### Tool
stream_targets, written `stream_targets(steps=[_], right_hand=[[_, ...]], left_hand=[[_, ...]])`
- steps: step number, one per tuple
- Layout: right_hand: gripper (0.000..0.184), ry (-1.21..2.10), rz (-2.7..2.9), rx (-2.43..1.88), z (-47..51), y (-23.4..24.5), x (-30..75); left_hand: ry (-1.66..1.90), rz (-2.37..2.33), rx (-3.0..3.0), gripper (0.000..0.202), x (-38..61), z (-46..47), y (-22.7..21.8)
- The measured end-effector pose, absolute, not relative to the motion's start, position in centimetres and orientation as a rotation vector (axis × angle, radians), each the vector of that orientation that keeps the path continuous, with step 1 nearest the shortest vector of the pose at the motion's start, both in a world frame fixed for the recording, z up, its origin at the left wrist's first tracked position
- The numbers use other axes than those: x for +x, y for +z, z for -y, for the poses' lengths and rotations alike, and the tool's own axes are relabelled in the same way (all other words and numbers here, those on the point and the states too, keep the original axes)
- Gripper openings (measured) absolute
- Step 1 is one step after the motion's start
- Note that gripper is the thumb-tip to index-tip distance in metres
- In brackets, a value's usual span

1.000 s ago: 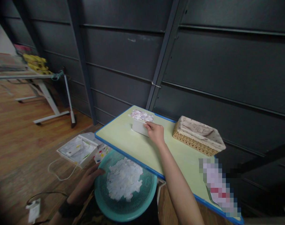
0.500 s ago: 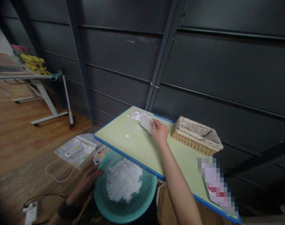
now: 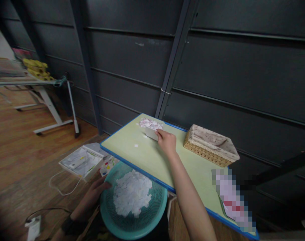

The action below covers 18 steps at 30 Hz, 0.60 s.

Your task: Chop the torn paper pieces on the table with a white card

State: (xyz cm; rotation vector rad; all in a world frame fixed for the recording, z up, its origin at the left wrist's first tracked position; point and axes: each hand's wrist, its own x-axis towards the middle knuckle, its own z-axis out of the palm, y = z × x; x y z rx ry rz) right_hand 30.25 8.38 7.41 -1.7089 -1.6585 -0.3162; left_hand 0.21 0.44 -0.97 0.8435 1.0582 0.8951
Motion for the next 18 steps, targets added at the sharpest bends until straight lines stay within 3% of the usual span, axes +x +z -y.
stream_targets(steps=[18], right_hand=[[0.03,0.273,1.605,-1.437,-7.62,7.76,29.7]], left_hand=[[0.862,-1.096,0.805,0.054,-0.4,-0.15,-0.08]])
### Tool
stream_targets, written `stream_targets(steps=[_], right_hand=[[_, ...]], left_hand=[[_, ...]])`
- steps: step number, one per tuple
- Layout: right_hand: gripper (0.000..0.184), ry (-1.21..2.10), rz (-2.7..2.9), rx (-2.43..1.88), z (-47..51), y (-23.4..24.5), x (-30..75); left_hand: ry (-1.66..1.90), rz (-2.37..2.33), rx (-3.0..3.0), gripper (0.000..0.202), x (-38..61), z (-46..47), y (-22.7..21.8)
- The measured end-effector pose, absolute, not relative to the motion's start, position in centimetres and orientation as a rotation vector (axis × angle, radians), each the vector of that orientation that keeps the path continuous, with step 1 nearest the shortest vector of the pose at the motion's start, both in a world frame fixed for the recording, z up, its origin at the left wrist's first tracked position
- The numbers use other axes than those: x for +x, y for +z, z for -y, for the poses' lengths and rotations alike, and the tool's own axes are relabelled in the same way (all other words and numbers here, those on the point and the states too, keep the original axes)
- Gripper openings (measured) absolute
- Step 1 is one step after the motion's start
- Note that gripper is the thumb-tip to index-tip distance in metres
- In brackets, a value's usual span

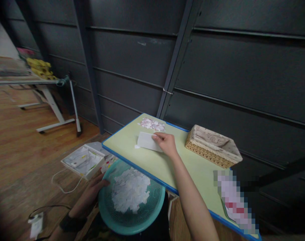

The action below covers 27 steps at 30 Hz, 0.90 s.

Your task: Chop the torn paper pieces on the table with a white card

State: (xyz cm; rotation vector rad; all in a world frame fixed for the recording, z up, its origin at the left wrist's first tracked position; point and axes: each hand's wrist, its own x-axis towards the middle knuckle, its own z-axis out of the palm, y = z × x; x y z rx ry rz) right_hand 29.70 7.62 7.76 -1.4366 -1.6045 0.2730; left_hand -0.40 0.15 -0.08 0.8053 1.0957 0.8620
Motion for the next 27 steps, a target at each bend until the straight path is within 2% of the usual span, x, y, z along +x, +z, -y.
stream_targets(steps=[13,27], right_hand=[[0.033,0.453,1.51,-1.385,-7.23,8.48,29.47],[0.034,0.656,1.528,-1.4,-7.12,8.56,29.75]], left_hand=[[0.917,-1.1,0.889,0.046,-0.98,-0.54,-0.17],[0.893,-1.12,0.835,0.048,-1.05,-0.51,-0.11]])
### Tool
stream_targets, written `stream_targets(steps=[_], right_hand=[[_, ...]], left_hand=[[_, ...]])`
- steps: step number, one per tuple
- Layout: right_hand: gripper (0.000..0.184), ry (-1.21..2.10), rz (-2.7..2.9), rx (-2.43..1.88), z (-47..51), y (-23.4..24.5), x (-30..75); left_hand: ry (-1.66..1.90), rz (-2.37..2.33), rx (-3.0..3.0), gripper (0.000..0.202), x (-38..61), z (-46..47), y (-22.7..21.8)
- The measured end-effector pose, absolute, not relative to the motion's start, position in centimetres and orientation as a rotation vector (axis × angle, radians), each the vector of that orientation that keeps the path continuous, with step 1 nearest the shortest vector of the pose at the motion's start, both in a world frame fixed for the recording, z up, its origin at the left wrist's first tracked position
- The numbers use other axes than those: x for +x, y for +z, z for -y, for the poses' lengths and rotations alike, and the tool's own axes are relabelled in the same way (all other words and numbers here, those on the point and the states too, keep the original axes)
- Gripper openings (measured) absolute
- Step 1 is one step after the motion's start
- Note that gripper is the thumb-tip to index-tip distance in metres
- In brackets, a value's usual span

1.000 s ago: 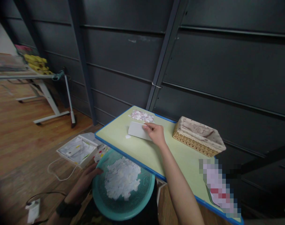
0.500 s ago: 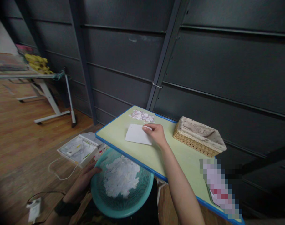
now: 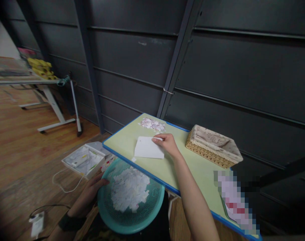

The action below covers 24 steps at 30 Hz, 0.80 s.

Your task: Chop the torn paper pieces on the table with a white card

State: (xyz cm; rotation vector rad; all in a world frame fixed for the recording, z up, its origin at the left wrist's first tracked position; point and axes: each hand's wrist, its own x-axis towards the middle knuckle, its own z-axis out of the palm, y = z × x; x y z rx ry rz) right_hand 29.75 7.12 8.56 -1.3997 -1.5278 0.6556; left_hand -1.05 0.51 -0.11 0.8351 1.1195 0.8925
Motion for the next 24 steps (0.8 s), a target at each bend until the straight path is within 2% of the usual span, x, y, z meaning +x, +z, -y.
stream_targets(steps=[9,18,24], right_hand=[[0.038,0.826,1.517,-1.386,-6.76,8.72,29.73],[0.036,0.57,1.374,-1.413,-7.7,8.09,30.13],[0.035,0.74,1.404,-1.442,-7.28,8.35,30.29]], left_hand=[[0.881,-1.098,0.868,0.048,-1.1,-0.54,-0.23],[0.92,-1.101,0.871,0.044,-1.03,-0.49,-0.21],[0.908,-1.085,0.901,0.041,-1.04,-0.55,-0.17]])
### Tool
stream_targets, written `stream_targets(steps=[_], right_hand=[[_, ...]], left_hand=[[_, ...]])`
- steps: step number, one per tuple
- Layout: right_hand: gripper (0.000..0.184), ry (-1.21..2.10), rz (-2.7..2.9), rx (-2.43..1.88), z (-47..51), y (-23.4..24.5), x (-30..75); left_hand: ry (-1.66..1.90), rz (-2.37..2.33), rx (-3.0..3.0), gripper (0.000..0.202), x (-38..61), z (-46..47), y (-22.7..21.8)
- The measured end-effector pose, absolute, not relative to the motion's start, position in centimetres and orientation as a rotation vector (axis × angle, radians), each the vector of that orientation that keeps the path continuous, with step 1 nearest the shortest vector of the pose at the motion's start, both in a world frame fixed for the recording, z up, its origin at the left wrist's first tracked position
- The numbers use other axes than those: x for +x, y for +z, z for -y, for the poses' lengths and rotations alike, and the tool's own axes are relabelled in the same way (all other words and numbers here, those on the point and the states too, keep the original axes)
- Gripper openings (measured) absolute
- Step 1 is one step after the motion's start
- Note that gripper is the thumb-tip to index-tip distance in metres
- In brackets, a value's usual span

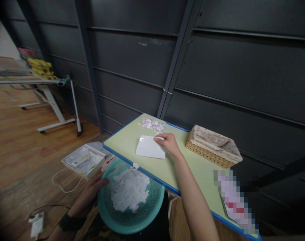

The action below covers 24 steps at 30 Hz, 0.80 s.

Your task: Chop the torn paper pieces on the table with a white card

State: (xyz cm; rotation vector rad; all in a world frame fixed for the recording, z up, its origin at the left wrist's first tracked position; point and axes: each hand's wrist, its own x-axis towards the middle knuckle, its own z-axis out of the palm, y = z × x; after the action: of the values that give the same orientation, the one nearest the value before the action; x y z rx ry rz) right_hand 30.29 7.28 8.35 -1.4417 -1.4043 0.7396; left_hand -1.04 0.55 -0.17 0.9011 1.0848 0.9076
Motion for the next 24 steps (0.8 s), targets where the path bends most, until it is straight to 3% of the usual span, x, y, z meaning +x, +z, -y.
stream_targets(steps=[7,12,16,24], right_hand=[[0.039,0.733,1.457,-1.431,-7.5,8.1,30.7],[0.048,0.085,1.2,-1.463,-8.1,8.1,32.3],[0.042,-0.413,1.204,-1.698,-7.7,8.2,33.5],[0.04,-0.506,1.466,-1.891,-8.5,6.9,33.2]], left_hand=[[0.886,-1.088,0.89,0.047,-1.0,-0.5,-0.2],[0.887,-1.109,0.892,0.045,-1.1,-0.6,-0.7],[0.876,-1.104,0.858,0.046,-1.1,-0.6,-0.9],[0.855,-1.132,0.857,0.048,-0.8,-0.8,-0.7]])
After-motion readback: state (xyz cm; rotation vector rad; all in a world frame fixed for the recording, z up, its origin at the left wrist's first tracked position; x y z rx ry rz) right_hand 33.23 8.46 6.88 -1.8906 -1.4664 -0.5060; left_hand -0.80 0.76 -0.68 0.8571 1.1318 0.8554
